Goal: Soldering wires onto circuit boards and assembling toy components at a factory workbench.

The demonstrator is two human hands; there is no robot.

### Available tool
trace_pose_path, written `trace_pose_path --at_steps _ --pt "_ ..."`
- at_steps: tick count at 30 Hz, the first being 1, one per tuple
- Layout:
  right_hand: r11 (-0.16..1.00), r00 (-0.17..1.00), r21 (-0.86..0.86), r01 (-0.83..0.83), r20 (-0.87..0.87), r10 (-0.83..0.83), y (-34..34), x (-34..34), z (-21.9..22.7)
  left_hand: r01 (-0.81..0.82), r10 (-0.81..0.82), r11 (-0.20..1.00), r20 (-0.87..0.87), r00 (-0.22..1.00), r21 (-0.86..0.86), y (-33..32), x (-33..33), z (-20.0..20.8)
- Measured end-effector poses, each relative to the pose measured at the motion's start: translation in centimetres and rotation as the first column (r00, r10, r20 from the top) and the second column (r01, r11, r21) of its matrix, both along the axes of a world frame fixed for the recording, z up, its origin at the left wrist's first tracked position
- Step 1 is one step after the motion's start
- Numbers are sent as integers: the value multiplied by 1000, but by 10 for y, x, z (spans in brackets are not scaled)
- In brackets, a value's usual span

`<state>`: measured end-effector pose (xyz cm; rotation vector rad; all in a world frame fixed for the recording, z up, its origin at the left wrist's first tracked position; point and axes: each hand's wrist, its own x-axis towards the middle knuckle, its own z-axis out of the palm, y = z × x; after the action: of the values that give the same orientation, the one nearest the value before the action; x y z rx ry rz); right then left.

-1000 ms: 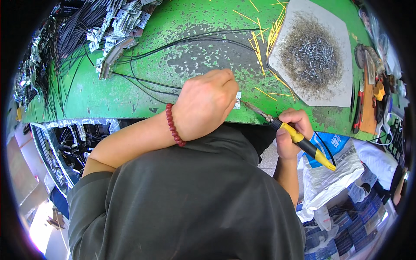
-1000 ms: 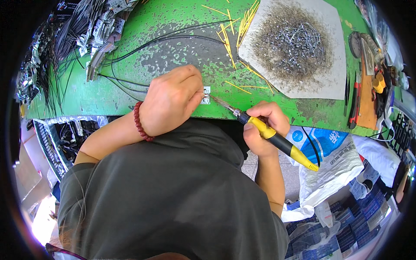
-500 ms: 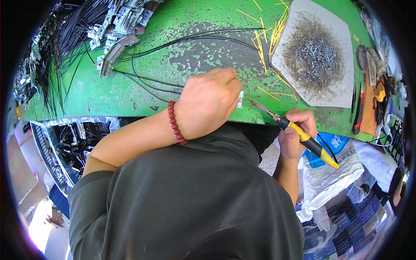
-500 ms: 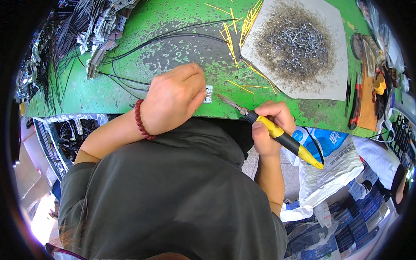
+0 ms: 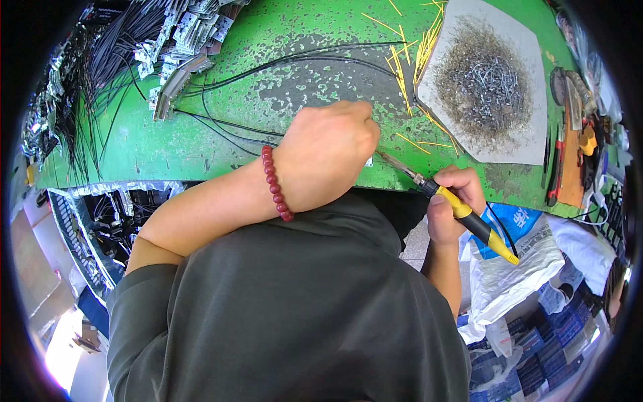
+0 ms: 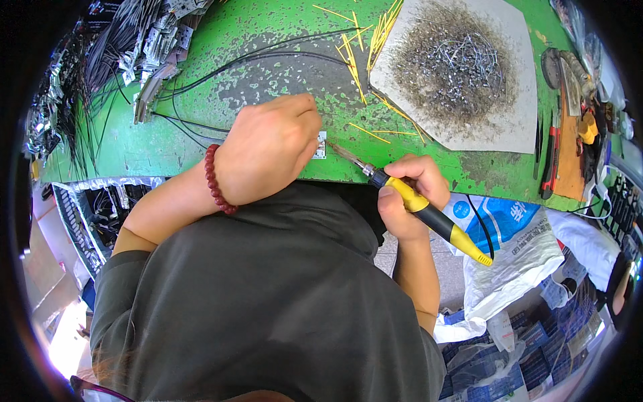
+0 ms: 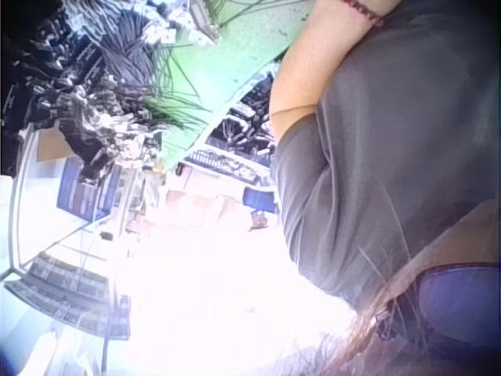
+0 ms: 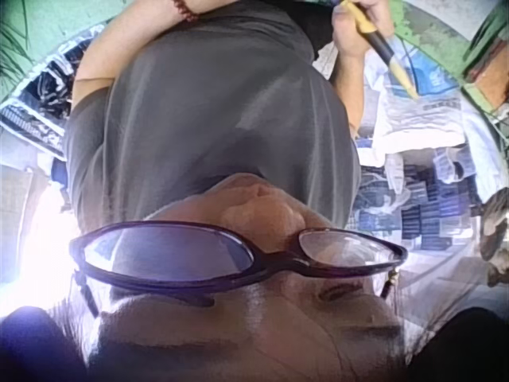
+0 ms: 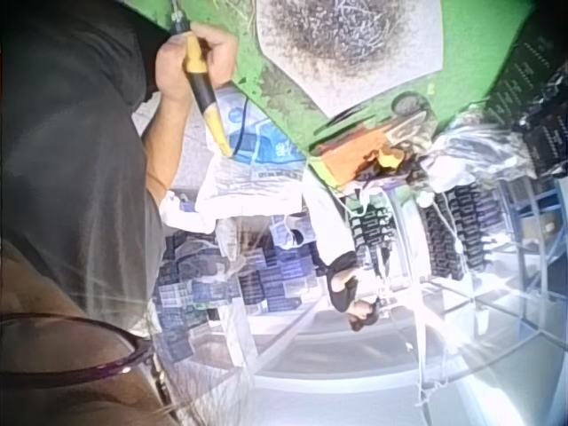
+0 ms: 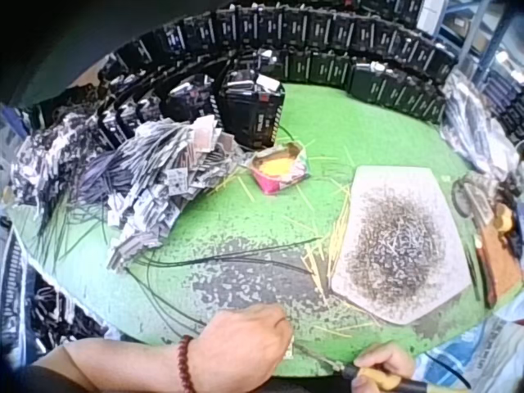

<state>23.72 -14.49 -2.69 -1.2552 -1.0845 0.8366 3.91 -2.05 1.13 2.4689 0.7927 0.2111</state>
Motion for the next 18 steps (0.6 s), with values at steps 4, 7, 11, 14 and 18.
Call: trace_pose_path --at_steps 4,7,11,14,18 --pt "1000 1000 10 2 15 -3 0 1 0 13 -13 1000 -24 1000 2 2 2 1" --pt "1000 1000 -2 -4 16 4 -1 1 0 34 -33 999 -37 999 5 4 3 4" --pt "1000 1000 -11 -23 19 23 0 1 1 50 -49 999 -68 996 10 5 4 5" --pt "999 1000 -32 -20 15 20 -1 1 2 57 -56 998 -80 995 15 5 5 6" --pt "999 999 -23 -25 21 26 0 1 0 55 -54 998 -88 995 16 5 5 6"
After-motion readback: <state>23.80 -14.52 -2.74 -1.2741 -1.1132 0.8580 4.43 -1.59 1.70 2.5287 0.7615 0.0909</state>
